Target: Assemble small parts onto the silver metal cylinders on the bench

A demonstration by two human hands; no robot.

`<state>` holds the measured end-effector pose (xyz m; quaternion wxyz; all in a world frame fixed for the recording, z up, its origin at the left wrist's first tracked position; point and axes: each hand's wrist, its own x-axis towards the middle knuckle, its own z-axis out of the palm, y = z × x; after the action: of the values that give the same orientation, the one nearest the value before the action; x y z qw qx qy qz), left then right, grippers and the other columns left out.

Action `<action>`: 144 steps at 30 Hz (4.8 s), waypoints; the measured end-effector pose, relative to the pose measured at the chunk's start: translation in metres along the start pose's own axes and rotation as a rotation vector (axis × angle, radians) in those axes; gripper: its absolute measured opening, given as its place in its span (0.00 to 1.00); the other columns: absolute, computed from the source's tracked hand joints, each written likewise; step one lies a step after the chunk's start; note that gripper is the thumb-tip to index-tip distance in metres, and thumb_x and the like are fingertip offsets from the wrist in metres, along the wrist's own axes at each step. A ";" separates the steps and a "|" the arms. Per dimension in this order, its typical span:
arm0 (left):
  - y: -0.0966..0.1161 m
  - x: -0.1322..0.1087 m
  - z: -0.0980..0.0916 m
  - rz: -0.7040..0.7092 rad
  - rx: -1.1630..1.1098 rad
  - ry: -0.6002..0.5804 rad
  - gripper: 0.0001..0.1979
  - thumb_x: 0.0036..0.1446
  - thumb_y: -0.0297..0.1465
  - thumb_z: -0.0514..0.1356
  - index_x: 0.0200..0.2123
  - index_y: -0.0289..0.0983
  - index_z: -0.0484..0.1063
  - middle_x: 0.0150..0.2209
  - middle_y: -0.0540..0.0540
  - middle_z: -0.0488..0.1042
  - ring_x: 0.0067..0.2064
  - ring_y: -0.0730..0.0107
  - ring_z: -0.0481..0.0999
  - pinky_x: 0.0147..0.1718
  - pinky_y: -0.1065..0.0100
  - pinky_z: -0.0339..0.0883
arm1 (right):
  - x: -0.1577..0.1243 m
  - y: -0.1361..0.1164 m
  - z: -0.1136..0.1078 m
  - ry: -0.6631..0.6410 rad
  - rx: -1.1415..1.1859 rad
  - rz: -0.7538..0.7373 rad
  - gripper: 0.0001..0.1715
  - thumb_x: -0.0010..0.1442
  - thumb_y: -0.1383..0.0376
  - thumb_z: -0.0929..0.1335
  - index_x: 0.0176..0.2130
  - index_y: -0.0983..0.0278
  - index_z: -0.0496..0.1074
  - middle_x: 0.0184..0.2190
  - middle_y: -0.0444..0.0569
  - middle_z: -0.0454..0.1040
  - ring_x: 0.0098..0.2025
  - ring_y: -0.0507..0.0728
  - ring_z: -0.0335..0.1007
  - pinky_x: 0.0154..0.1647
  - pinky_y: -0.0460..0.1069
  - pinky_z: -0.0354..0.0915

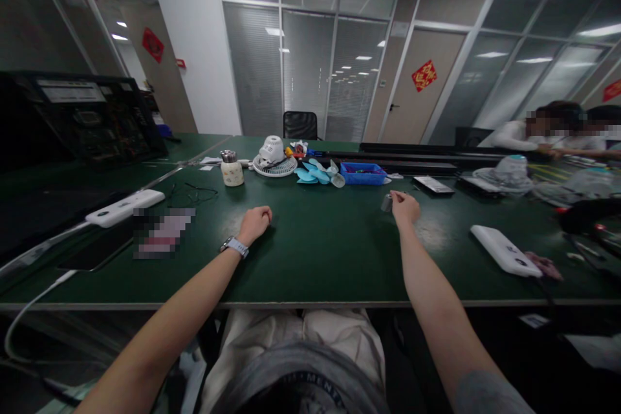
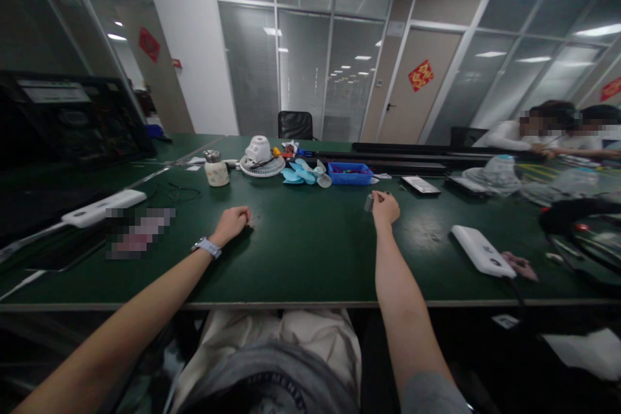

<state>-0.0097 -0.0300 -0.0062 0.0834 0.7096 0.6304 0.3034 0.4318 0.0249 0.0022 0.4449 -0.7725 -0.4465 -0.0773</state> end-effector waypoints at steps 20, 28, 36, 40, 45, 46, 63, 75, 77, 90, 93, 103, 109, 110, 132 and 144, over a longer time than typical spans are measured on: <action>0.001 -0.001 0.000 -0.019 -0.002 -0.008 0.12 0.47 0.26 0.48 0.23 0.39 0.71 0.23 0.48 0.73 0.29 0.67 0.70 0.28 0.70 0.56 | 0.004 -0.002 -0.002 -0.102 -0.033 0.035 0.20 0.59 0.52 0.64 0.46 0.56 0.77 0.39 0.56 0.77 0.39 0.61 0.71 0.38 0.51 0.63; 0.002 -0.001 0.001 -0.020 0.006 -0.010 0.12 0.47 0.26 0.48 0.23 0.39 0.71 0.23 0.48 0.73 0.29 0.67 0.70 0.28 0.70 0.56 | 0.004 0.001 0.001 -0.067 -0.041 0.059 0.23 0.60 0.52 0.62 0.44 0.60 0.78 0.39 0.58 0.73 0.41 0.61 0.69 0.42 0.53 0.63; 0.002 -0.001 -0.001 -0.027 -0.020 -0.014 0.12 0.47 0.26 0.48 0.23 0.39 0.70 0.23 0.49 0.73 0.29 0.68 0.70 0.28 0.70 0.56 | 0.010 0.030 0.017 0.171 0.027 0.195 0.40 0.50 0.52 0.70 0.57 0.67 0.63 0.51 0.63 0.68 0.54 0.67 0.62 0.52 0.60 0.58; 0.000 -0.001 0.000 -0.032 -0.027 -0.009 0.12 0.47 0.26 0.48 0.23 0.40 0.70 0.23 0.49 0.73 0.28 0.67 0.70 0.28 0.70 0.56 | 0.022 0.040 0.027 -0.028 0.041 0.234 0.33 0.51 0.54 0.70 0.54 0.63 0.66 0.47 0.57 0.74 0.50 0.65 0.67 0.52 0.60 0.59; -0.001 -0.001 0.001 -0.035 -0.015 -0.001 0.12 0.48 0.26 0.49 0.23 0.40 0.71 0.23 0.49 0.74 0.29 0.67 0.71 0.29 0.70 0.58 | 0.034 0.047 0.033 -0.043 0.069 0.245 0.29 0.49 0.57 0.72 0.50 0.63 0.71 0.44 0.57 0.76 0.47 0.64 0.70 0.49 0.59 0.62; -0.001 -0.001 0.001 -0.035 -0.007 -0.002 0.12 0.48 0.26 0.49 0.23 0.40 0.72 0.23 0.49 0.74 0.29 0.67 0.71 0.29 0.70 0.58 | 0.035 0.047 0.032 -0.048 0.071 0.242 0.29 0.48 0.57 0.72 0.50 0.63 0.72 0.44 0.57 0.76 0.47 0.65 0.70 0.49 0.59 0.63; 0.013 -0.006 0.003 0.080 -0.105 -0.028 0.13 0.51 0.26 0.48 0.28 0.38 0.73 0.24 0.49 0.74 0.29 0.69 0.71 0.30 0.70 0.60 | -0.044 -0.080 0.007 -0.048 0.456 -0.003 0.26 0.53 0.53 0.68 0.47 0.64 0.69 0.43 0.53 0.76 0.43 0.56 0.72 0.46 0.49 0.64; 0.041 -0.017 -0.007 0.258 -0.412 0.134 0.17 0.57 0.41 0.57 0.44 0.38 0.75 0.45 0.44 0.77 0.48 0.65 0.74 0.48 0.66 0.66 | -0.193 -0.164 0.037 -0.778 0.718 -0.412 0.17 0.45 0.55 0.74 0.34 0.60 0.71 0.30 0.43 0.78 0.36 0.56 0.75 0.41 0.51 0.67; 0.040 -0.016 -0.006 0.259 -0.431 0.114 0.16 0.54 0.41 0.60 0.42 0.38 0.76 0.43 0.44 0.78 0.47 0.64 0.75 0.49 0.65 0.66 | -0.193 -0.160 0.041 -0.790 0.712 -0.418 0.17 0.45 0.55 0.73 0.33 0.60 0.70 0.30 0.43 0.78 0.35 0.55 0.75 0.40 0.50 0.67; 0.044 -0.014 -0.008 0.138 -0.487 0.238 0.19 0.52 0.43 0.61 0.43 0.36 0.69 0.39 0.43 0.79 0.42 0.64 0.78 0.43 0.64 0.69 | -0.194 -0.159 0.032 -0.689 0.565 -0.527 0.20 0.43 0.52 0.73 0.27 0.59 0.63 0.25 0.40 0.72 0.30 0.54 0.68 0.33 0.47 0.62; 0.028 -0.009 -0.008 0.144 -0.376 0.219 0.19 0.53 0.41 0.61 0.45 0.37 0.68 0.39 0.44 0.80 0.44 0.64 0.78 0.45 0.63 0.67 | -0.191 -0.154 0.029 -0.665 0.557 -0.525 0.22 0.43 0.49 0.73 0.27 0.59 0.62 0.25 0.40 0.71 0.29 0.54 0.67 0.32 0.47 0.60; -0.003 0.001 0.005 0.164 -0.154 -0.014 0.21 0.52 0.41 0.62 0.49 0.41 0.69 0.38 0.46 0.80 0.45 0.62 0.77 0.45 0.64 0.65 | -0.178 -0.141 0.021 -0.674 0.562 -0.409 0.25 0.41 0.47 0.73 0.26 0.61 0.62 0.27 0.42 0.72 0.31 0.53 0.68 0.33 0.48 0.61; -0.001 0.002 0.004 0.130 -0.103 0.141 0.19 0.59 0.41 0.56 0.49 0.38 0.70 0.40 0.43 0.80 0.43 0.61 0.76 0.43 0.63 0.65 | -0.169 -0.150 0.022 -0.900 0.870 0.081 0.18 0.43 0.57 0.75 0.28 0.64 0.67 0.31 0.47 0.76 0.34 0.54 0.72 0.35 0.47 0.65; -0.001 0.002 0.004 0.114 -0.093 0.148 0.18 0.59 0.41 0.55 0.49 0.38 0.71 0.39 0.43 0.80 0.42 0.61 0.76 0.43 0.63 0.65 | -0.166 -0.152 0.020 -0.945 0.938 0.197 0.15 0.46 0.58 0.74 0.30 0.64 0.69 0.32 0.48 0.76 0.34 0.53 0.72 0.36 0.47 0.65; -0.006 0.004 0.008 0.143 -0.082 0.129 0.14 0.60 0.39 0.54 0.43 0.39 0.74 0.34 0.45 0.79 0.36 0.64 0.77 0.36 0.66 0.66 | -0.150 -0.148 -0.002 -1.336 1.278 0.696 0.22 0.64 0.51 0.60 0.43 0.64 0.72 0.36 0.47 0.77 0.30 0.49 0.71 0.29 0.44 0.64; -0.001 0.003 0.007 0.142 -0.085 0.111 0.13 0.60 0.36 0.53 0.42 0.39 0.74 0.34 0.46 0.79 0.37 0.65 0.77 0.38 0.66 0.66 | -0.154 -0.150 -0.009 -1.429 1.316 0.791 0.29 0.67 0.48 0.50 0.38 0.63 0.67 0.40 0.49 0.77 0.32 0.51 0.72 0.33 0.47 0.65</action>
<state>-0.0068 -0.0255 -0.0112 0.0567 0.7305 0.5688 0.3737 0.2296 -0.0472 0.0206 0.4033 -0.3349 -0.2748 0.8060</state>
